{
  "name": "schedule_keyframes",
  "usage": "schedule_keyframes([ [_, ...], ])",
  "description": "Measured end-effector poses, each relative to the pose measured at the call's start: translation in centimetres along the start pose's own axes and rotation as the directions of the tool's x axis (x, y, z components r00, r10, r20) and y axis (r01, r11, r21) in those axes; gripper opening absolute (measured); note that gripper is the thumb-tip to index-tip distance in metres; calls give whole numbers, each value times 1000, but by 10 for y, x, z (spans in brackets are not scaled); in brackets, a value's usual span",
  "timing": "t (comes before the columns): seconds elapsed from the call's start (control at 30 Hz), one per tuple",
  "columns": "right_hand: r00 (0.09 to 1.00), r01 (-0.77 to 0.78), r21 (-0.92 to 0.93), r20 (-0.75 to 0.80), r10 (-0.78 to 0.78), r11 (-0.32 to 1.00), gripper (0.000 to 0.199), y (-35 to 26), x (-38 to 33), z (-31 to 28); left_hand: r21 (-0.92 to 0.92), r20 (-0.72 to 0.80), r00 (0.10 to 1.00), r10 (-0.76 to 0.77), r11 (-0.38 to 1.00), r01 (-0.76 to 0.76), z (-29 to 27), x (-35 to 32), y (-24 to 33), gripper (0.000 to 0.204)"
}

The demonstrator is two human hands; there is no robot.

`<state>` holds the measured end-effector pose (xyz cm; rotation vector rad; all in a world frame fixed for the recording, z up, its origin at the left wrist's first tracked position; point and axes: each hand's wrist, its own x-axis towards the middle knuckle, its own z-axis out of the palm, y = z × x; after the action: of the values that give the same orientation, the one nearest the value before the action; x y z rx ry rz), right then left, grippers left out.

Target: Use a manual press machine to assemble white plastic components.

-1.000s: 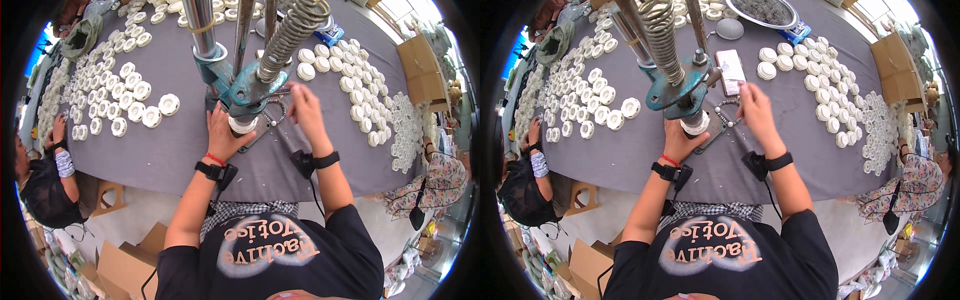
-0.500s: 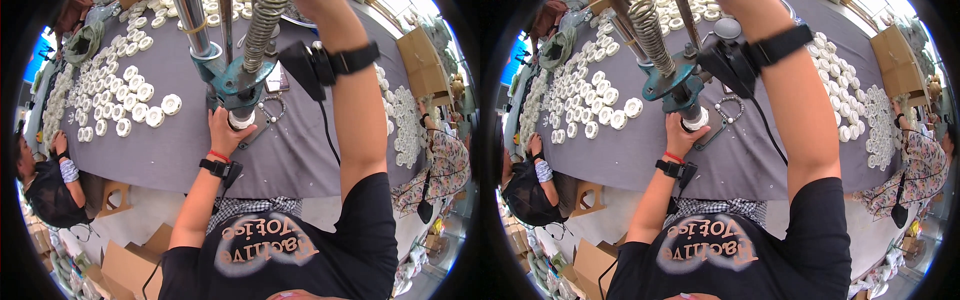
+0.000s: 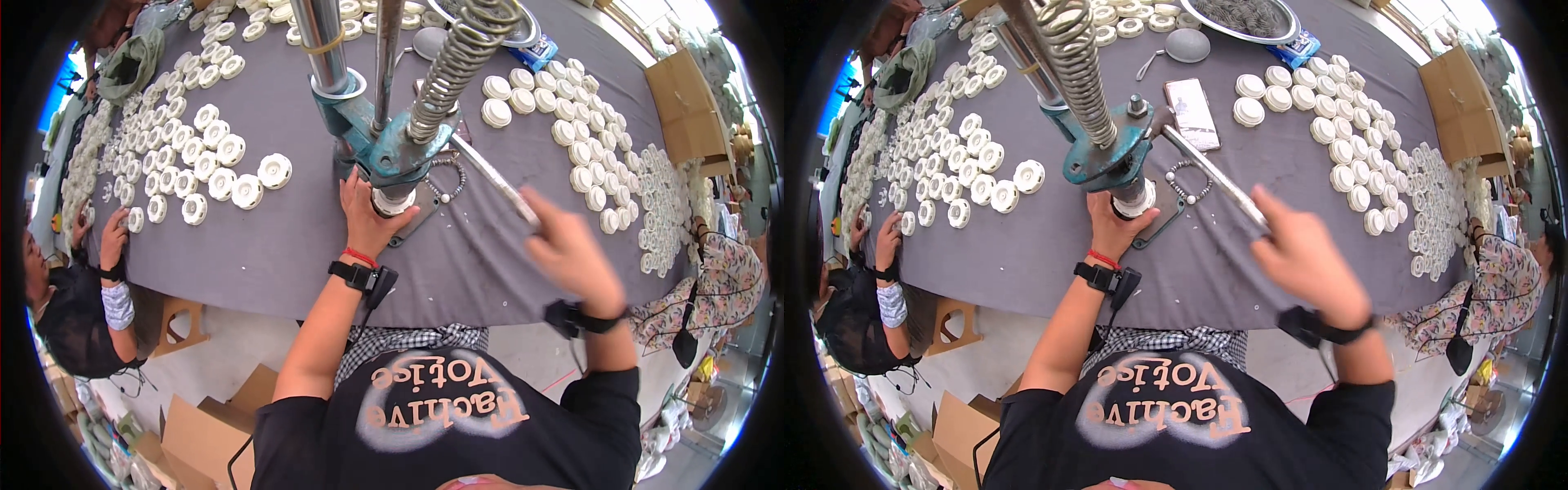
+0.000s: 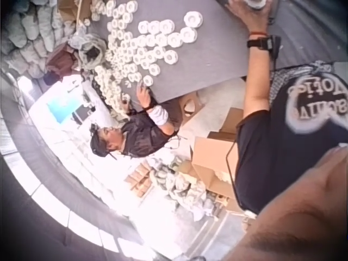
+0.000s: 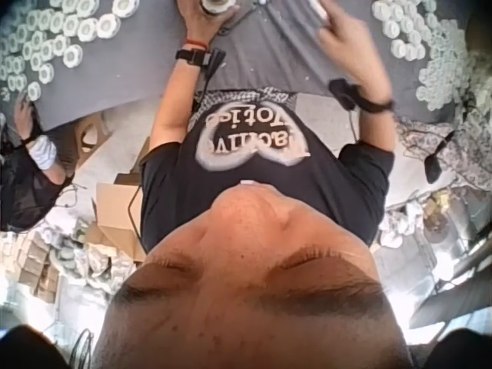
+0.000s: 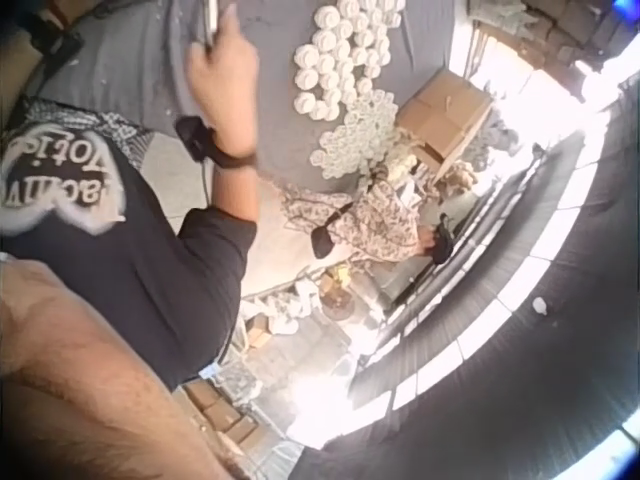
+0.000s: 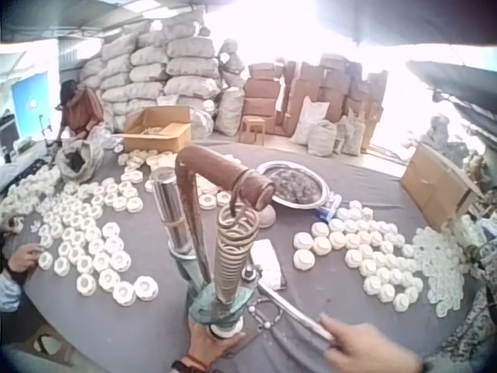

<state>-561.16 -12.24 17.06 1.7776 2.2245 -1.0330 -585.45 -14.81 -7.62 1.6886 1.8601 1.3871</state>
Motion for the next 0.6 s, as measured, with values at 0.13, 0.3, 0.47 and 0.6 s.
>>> schedule_keyframes([
  [0.13,667,270,-284,-634,-391,920,64,63,121,160,55,58,993,105,993,-108,1,6,6,88],
  [0.3,550,594,-94,-677,-489,799,55,60,97,141,101,-9,999,-35,994,36,-6,0,19,83],
  [0.47,266,924,119,-882,-388,363,23,31,30,57,80,106,991,-77,994,69,-27,15,34,71],
  [0.6,314,949,296,-844,-436,110,36,-73,52,-22,136,98,995,23,990,-36,-40,21,42,60],
])
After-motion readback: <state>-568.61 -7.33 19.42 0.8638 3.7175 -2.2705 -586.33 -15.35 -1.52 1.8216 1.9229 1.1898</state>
